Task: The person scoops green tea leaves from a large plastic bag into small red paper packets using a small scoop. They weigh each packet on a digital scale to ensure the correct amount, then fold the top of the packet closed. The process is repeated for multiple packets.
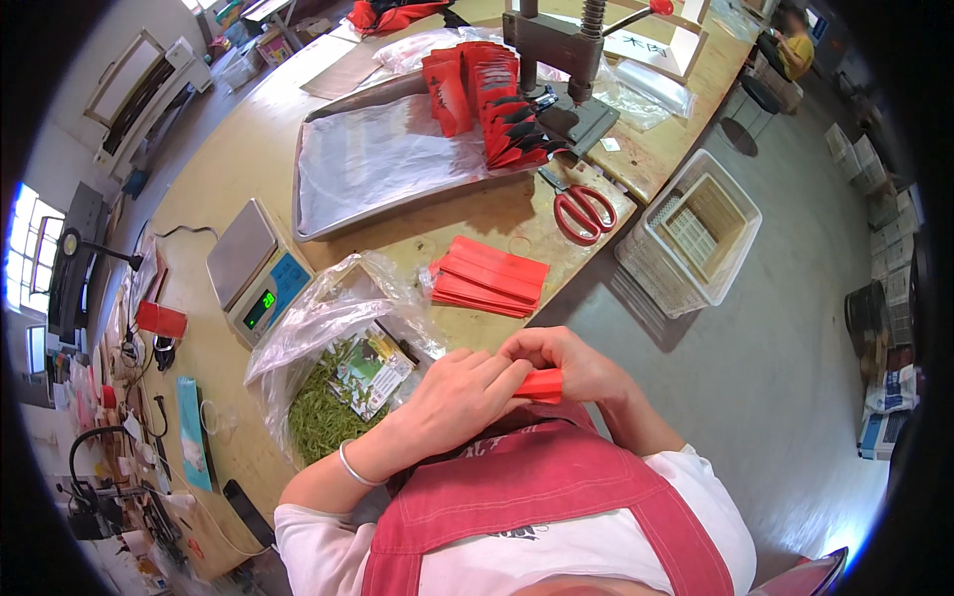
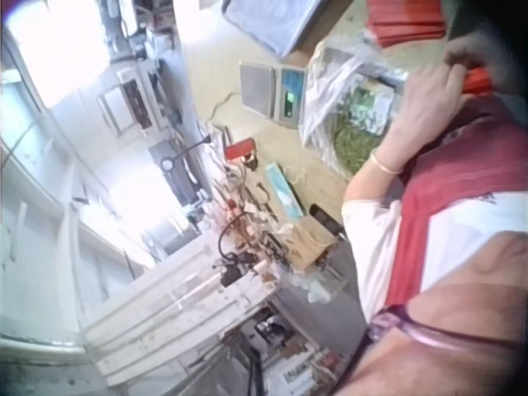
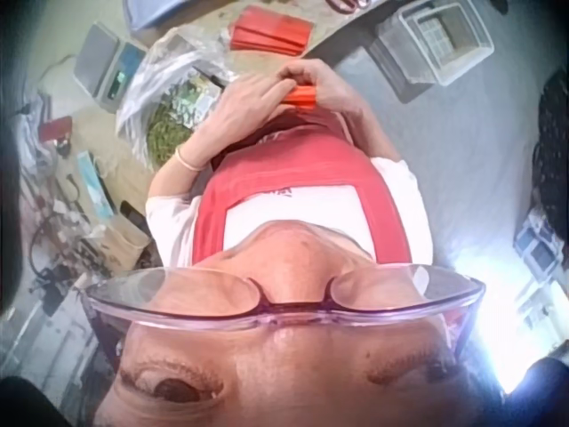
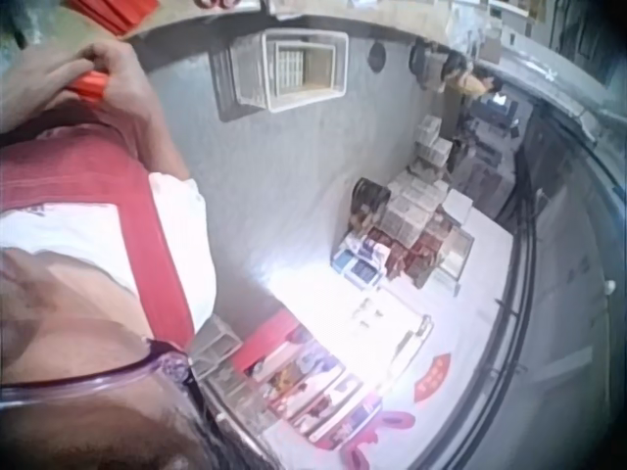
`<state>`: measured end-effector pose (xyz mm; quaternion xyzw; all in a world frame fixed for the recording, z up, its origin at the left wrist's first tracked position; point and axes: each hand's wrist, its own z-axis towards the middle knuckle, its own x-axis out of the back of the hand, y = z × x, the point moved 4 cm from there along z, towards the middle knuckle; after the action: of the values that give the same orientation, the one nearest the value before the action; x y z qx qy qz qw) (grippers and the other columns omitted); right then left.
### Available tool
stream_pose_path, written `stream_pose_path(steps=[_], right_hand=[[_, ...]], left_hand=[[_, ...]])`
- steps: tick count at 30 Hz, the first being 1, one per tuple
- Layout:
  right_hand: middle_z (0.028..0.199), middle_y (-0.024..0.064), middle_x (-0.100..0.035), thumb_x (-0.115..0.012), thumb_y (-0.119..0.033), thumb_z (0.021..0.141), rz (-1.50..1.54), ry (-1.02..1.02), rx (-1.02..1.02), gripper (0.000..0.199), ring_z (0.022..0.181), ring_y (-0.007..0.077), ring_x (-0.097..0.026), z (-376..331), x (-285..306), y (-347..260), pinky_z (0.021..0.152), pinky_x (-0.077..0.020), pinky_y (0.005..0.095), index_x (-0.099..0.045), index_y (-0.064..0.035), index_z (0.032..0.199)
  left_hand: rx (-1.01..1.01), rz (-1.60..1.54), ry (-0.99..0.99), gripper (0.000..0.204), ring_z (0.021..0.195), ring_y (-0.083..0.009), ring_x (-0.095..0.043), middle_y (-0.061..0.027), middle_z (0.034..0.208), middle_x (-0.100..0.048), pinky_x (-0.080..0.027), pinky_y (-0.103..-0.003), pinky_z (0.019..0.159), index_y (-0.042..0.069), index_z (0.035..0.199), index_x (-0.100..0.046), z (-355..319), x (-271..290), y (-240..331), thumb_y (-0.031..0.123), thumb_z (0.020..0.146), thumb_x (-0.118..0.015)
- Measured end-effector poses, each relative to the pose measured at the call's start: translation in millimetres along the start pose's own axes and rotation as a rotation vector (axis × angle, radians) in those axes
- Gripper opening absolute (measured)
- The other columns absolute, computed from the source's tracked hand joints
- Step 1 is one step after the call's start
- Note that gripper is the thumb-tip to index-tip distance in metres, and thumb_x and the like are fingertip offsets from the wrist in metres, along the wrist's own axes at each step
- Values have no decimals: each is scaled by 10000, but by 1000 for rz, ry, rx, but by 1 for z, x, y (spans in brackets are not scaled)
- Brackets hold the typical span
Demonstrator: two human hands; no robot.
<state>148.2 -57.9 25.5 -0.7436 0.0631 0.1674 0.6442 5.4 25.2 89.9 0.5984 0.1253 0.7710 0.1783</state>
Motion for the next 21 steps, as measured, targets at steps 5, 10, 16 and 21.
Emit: stream_pose_path(steps=[5,10,16,21], right_hand=[[1158,76,-708,-740,-20,948,-3,37,55,349,1030,94,-664,-3,-2,-3,875,-556,266,-617,37,1269],[1157,76,-710,-726,-21,959,183,18,21,354,1014,85,-671,-4,-1,-5,861,-559,258,-617,29,1292],[1100,61,-714,-715,-17,961,260,52,-11,350,989,94,-687,-2,-8,-9,849,-569,248,-615,34,1293],[1066,52,-710,-712,-14,966,317,76,-32,319,962,92,-692,-2,-10,-5,832,-576,246,-615,33,1267]], left_hand=[[-13,-41,83,482,823,-277,-656,-86,997,-661,-523,-392,723,31,1238,-673,0,1,1,315,866,-792],[-4,-75,130,497,820,-295,-649,-103,987,-648,-530,-400,723,14,1241,-680,5,8,6,300,854,-805],[18,9,130,463,790,-283,-642,-101,969,-641,-523,-396,681,-5,1219,-678,2,2,9,265,862,-796],[-18,78,129,398,752,-244,-641,-77,922,-641,-513,-373,636,-5,1168,-697,3,0,8,232,862,-787]])
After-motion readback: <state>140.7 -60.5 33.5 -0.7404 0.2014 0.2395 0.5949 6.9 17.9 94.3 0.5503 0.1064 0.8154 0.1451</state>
